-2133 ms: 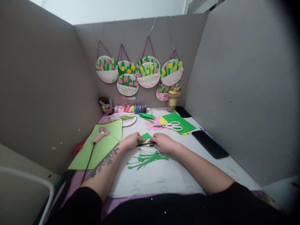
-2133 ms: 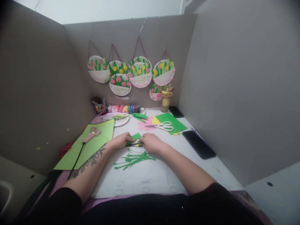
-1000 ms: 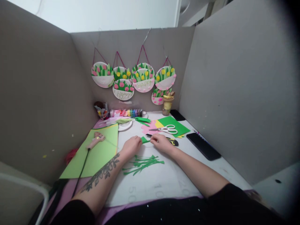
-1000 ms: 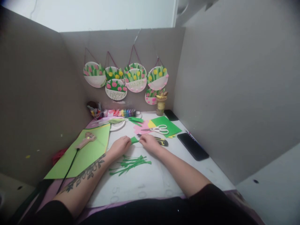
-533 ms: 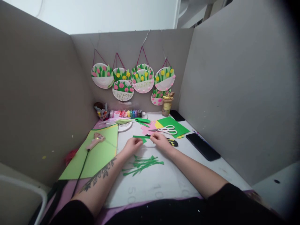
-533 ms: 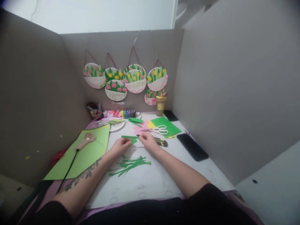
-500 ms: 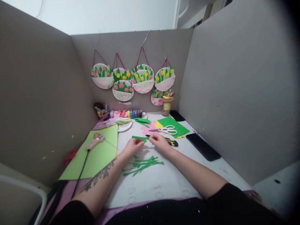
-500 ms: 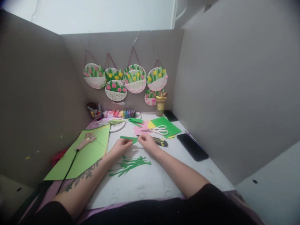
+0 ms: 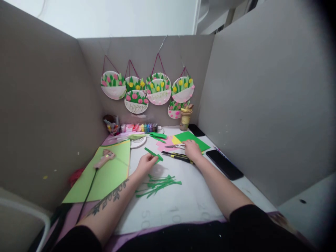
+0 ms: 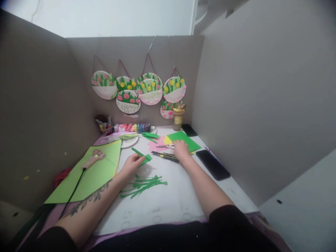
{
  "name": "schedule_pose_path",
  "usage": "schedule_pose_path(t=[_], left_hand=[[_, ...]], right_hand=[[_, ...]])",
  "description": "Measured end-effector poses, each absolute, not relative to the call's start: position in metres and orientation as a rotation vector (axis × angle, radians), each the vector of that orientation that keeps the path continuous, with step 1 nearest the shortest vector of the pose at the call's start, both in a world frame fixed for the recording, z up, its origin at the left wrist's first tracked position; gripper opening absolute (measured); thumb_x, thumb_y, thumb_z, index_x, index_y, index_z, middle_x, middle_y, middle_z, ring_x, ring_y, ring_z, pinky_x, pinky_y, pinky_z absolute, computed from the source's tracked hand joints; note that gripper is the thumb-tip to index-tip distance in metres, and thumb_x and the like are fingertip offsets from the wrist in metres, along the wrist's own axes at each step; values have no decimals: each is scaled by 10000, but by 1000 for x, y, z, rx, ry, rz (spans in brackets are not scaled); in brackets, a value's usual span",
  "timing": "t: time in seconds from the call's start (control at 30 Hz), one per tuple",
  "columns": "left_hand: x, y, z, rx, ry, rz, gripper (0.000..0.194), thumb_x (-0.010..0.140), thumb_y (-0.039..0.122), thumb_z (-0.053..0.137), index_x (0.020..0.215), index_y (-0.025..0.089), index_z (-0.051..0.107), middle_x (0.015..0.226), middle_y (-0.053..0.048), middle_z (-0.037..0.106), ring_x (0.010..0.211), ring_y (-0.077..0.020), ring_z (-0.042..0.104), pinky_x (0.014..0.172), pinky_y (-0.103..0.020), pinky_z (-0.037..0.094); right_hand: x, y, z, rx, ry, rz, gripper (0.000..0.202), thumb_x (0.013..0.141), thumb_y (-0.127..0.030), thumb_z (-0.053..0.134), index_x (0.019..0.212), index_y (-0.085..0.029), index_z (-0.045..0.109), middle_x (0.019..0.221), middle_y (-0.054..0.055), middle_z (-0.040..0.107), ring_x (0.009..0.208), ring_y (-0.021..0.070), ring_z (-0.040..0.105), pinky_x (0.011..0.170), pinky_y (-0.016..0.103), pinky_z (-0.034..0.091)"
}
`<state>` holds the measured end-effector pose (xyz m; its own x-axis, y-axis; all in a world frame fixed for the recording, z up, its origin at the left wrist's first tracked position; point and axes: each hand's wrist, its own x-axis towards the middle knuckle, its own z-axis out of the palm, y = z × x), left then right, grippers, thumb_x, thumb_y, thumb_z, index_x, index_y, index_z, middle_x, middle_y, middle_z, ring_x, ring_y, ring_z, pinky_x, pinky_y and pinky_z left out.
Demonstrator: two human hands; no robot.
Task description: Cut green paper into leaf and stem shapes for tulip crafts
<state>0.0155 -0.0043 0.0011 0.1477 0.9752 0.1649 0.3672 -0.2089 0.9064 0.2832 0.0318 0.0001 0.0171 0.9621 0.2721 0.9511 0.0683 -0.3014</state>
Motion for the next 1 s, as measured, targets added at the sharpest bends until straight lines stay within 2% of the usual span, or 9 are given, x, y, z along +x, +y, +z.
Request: schedule_pose_path(t=[0.07,0.13,0.27,0.4,0.63,0.8,0.9,1.0], left_hand=[[16,-5,0,1690,1291,1039,323,708,455,607,598,168,507,544,41,444,553,-112,405,545,-246,296],[17,-6,1,1685,1282,1034,316,706,456,605,612,164,530,554,34,462,560,-117,413,549,-248,298],[16,-8,5,1669,1240,1046,308,705,450,611,624,161,544,560,32,464,560,-117,413,552,-247,298],[15,-9,8,1650,1259,1066,295,709,425,622,615,159,536,550,37,445,551,-111,398,544,-245,287],[16,-12,11,1583,1246,1096,296,709,414,639,605,161,527,537,43,440,530,-102,390,520,-237,275],[16,-15,16,1470,1177,1175,314,678,436,676,625,157,542,537,45,457,516,-92,382,502,-227,273],[16,-16,25,1340,1175,1271,323,669,441,687,628,153,547,515,58,426,489,-74,345,478,-215,249],[21,-16,42,1163,1130,1381,333,661,443,693,629,151,538,520,58,426,465,-54,311,450,-203,207]], right_hand=[[304,41,-6,-2089,-1969,-29,396,836,-55,443,1168,-154,636,1166,141,624,1085,266,510,857,324,387],[315,46,-12,-2151,-2012,-23,372,862,-83,439,1164,-166,639,1144,141,630,1048,259,529,837,321,392],[318,52,-18,-2126,-2090,-21,295,894,-175,489,1138,-171,654,1135,140,629,1053,262,529,844,322,387],[318,59,-19,-2087,-2150,18,305,905,-217,519,1184,-181,636,1149,119,637,1057,229,540,846,288,388],[316,55,-11,-2086,-2182,-21,254,860,-236,572,1078,-154,673,1134,149,614,1084,274,517,849,326,388],[310,44,0,-2120,-2103,-18,247,809,-207,577,1020,-118,673,1097,169,612,971,247,577,795,310,408],[306,39,4,-2034,-1927,91,260,774,-255,614,983,-114,673,1037,160,637,902,239,594,751,297,420],[293,32,8,-1792,-1702,434,255,744,-352,640,886,-140,646,859,84,668,770,204,601,660,270,431]])
